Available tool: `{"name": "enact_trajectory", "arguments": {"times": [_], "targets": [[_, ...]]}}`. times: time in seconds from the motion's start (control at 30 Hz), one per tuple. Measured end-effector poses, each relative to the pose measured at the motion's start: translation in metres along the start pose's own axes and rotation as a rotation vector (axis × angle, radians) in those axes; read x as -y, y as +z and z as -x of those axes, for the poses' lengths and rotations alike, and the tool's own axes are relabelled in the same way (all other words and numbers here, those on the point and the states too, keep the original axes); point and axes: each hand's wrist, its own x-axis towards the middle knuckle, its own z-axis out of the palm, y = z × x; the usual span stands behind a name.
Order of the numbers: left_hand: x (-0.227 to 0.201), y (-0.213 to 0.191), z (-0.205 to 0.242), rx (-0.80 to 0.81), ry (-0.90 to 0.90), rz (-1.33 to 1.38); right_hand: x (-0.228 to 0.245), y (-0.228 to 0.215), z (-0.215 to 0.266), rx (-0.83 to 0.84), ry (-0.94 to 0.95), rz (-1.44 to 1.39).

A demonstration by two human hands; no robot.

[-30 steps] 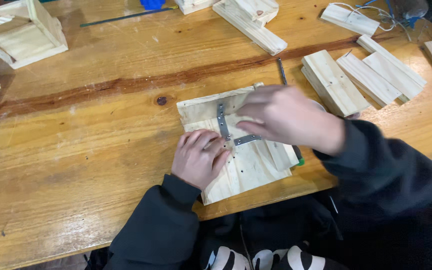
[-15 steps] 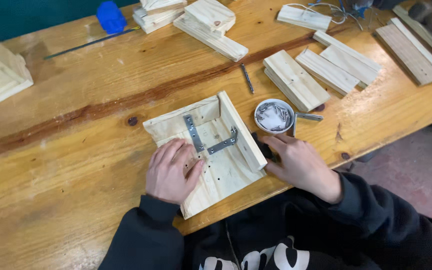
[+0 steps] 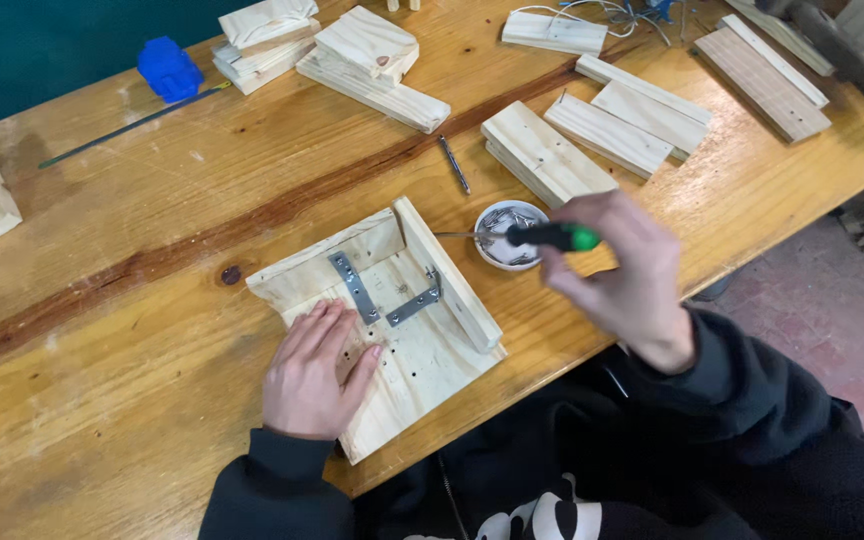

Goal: The person attaches metal corner brackets to wooden planks using screws and a screwdriver. They secure each bracket to a plank, then join the planks together to form a small wooden box.

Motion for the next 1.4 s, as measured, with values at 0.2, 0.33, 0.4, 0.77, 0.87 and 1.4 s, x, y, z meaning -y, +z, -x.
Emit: {"name": "enact_trajectory", "arguments": {"times": [0.2,0.33,0.4,0.77,0.87,1.4], "targets": [[0.001,-0.003,0.000,0.083,0.001,0.034,0.012,-0.015,-0.038,-0.167,-0.296,-0.283],[0.007,0.003,0.004,0.092,0.015,0.062,0.034,-0.008,-0.052,-0.222,-0.287,-0.459],[0.011,0.003,0.005,0.068,0.027,0.082,0.042,0.000,-0.060,-0.194,-0.242,-0.517],[0.014,0.004,0.005,0.075,0.102,0.021,0.062,0.052,-0.077,0.138,-0.288,-0.580],[0.011,0.003,0.007,0.015,0.170,0.026,0.063,0.051,-0.076,0.146,-0.285,-0.580],[0.006,0.000,0.003,0.040,0.194,-0.014,0.059,0.068,-0.088,0.045,-0.404,-0.348]]}}
